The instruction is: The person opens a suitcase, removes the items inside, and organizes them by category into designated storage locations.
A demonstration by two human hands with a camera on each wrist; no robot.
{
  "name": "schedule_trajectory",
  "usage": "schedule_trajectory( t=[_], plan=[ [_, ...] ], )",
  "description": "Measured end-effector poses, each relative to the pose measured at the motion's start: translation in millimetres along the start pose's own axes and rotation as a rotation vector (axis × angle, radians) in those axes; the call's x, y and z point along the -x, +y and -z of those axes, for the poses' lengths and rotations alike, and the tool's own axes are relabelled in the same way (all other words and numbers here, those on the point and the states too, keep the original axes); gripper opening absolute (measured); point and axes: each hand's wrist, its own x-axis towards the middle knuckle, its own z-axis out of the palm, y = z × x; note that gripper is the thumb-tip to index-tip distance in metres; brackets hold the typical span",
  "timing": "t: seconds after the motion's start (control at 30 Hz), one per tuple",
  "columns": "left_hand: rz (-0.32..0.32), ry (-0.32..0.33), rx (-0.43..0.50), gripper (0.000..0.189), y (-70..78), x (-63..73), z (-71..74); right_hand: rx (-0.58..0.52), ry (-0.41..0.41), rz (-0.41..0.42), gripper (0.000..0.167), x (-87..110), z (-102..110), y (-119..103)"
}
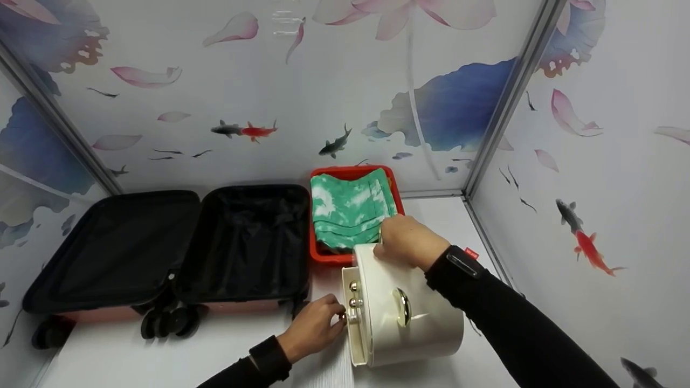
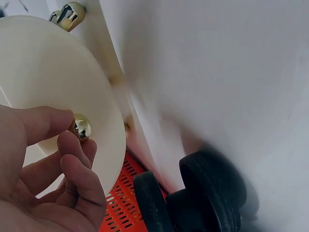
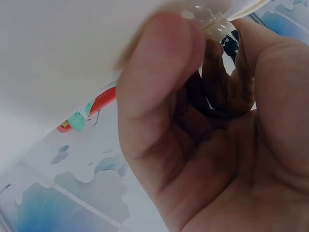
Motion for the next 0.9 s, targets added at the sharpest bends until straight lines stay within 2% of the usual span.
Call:
schedule_trajectory(
  t=[0.2, 0.47, 0.77, 0.9],
  plan=[
    [-0.001, 0.007, 0.009, 0.007, 1.5, -1.5, -1.8, -0.002, 0.01, 0.012, 0.023, -1.8, -0.9, 1.2],
    [-0.075, 0.069, -0.021, 0.011, 4.8, -4.4, -4.6, 0.031, 0.031, 0.026, 0.024, -2.5, -2.1, 1.9],
    [-0.099, 0.101, -0.031, 0.009, 8.9, -9.0, -12.1, -0.027, 0.011, -0.003, 0.021, 0.8, -0.6, 2.6],
    [-0.096, 0.106, -0.042, 0.008, 11.0, -12.2, -14.0, -0.093, -0.002, -0.002, 0.016, 2.7, 0.9, 7.3]
  ],
)
